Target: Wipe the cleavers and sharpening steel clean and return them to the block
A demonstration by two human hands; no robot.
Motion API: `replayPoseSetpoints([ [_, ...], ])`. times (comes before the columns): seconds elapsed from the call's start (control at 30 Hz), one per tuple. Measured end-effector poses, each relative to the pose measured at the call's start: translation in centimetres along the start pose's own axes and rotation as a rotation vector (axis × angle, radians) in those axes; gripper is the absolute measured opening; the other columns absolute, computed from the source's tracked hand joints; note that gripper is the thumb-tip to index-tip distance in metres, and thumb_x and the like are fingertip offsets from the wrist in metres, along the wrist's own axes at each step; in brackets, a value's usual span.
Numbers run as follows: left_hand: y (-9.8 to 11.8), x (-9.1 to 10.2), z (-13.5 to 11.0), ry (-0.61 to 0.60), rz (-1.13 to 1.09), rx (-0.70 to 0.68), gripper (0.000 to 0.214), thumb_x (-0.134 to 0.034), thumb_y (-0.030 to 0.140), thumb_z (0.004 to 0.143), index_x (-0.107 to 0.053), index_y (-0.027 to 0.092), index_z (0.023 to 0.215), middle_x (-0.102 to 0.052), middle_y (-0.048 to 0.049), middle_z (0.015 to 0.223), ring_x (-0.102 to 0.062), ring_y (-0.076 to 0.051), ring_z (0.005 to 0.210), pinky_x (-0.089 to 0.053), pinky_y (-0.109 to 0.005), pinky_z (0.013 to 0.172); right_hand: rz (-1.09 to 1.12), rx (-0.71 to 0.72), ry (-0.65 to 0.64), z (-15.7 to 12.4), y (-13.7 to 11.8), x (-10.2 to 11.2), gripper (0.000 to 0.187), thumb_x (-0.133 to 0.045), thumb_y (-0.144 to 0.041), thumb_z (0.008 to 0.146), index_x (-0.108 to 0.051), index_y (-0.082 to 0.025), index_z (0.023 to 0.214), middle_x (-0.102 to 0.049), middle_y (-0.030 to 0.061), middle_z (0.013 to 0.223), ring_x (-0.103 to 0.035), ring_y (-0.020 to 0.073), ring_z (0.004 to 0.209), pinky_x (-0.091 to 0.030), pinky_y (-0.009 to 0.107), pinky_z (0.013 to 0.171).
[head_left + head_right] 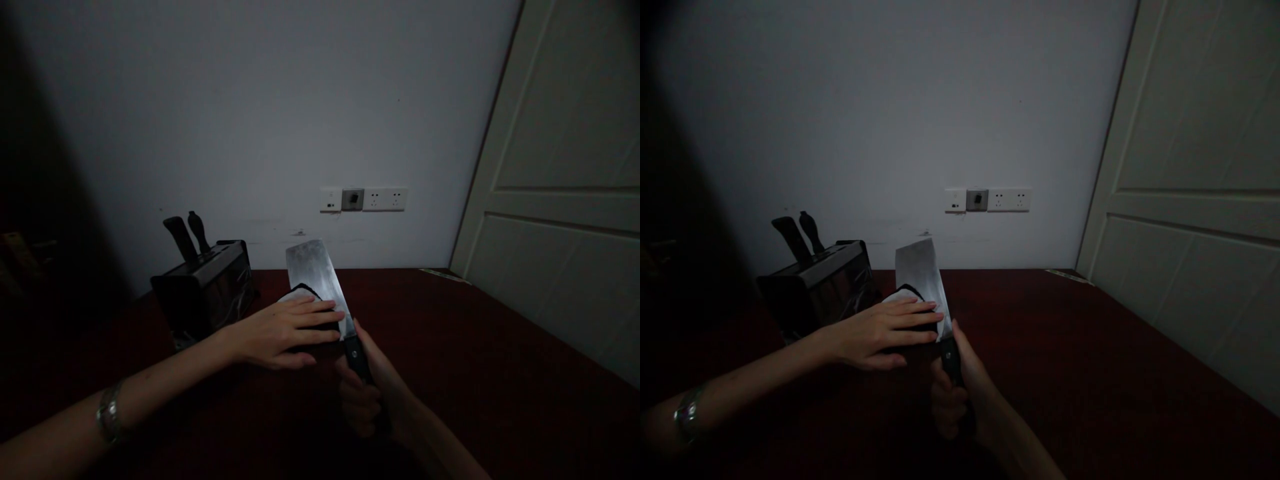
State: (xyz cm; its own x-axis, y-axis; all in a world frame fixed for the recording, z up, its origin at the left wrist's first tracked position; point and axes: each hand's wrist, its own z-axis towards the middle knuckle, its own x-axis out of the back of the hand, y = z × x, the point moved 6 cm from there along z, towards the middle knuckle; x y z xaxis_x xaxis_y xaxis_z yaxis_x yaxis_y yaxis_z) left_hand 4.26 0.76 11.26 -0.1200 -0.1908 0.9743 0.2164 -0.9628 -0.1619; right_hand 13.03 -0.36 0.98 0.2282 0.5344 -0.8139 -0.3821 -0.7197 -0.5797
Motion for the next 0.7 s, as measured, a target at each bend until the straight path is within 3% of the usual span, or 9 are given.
replayPoseSetpoints([
  [0.3, 0.1, -0.1, 1.7, 0.016, 0.022, 0.003, 0.048, -0.038, 0.037, 0.089, -0.033, 0.024, 0.136, -0.026, -0.0039, 0.145, -0.020, -0.022, 0.134, -0.023, -0.042, 0.108, -0.046, 0.016, 0.035, 0.2, 0.2, 0.9, 0.086, 0.010, -0.078, 0.068, -0.046, -0.018, 0.045, -0.030, -0.0048, 0.026, -0.027, 0.0082, 0.022, -0.032, 0.022, 0.028],
  [0.47, -0.1, 0.0, 2.5, 0.034, 0.043, -0.011, 0.044, -0.036, 0.035, 0.090, -0.038, 0.024, 0.133, -0.028, -0.0028, 0.144, -0.020, -0.020, 0.134, -0.024, -0.041, 0.107, -0.031, 0.051, 0.017, 0.0, 0.0, 1.0, 0.083, 0.006, -0.076, 0.072, -0.047, -0.017, 0.047, -0.030, -0.0061, 0.028, -0.024, 0.0067, 0.023, -0.032, 0.021, 0.029],
  [0.7, -2.9, 1.2, 2.6, 0.129, 0.061, 0.059, 0.042, -0.034, 0.032, 0.092, -0.039, 0.021, 0.132, -0.028, -0.0048, 0.144, -0.017, -0.018, 0.135, -0.023, -0.041, 0.108, 0.005, 0.113, -0.055, -0.1, -0.5, 0.0, 0.082, 0.003, -0.074, 0.075, -0.047, -0.017, 0.046, -0.028, -0.0065, 0.029, -0.023, 0.0059, 0.024, -0.033, 0.021, 0.030],
])
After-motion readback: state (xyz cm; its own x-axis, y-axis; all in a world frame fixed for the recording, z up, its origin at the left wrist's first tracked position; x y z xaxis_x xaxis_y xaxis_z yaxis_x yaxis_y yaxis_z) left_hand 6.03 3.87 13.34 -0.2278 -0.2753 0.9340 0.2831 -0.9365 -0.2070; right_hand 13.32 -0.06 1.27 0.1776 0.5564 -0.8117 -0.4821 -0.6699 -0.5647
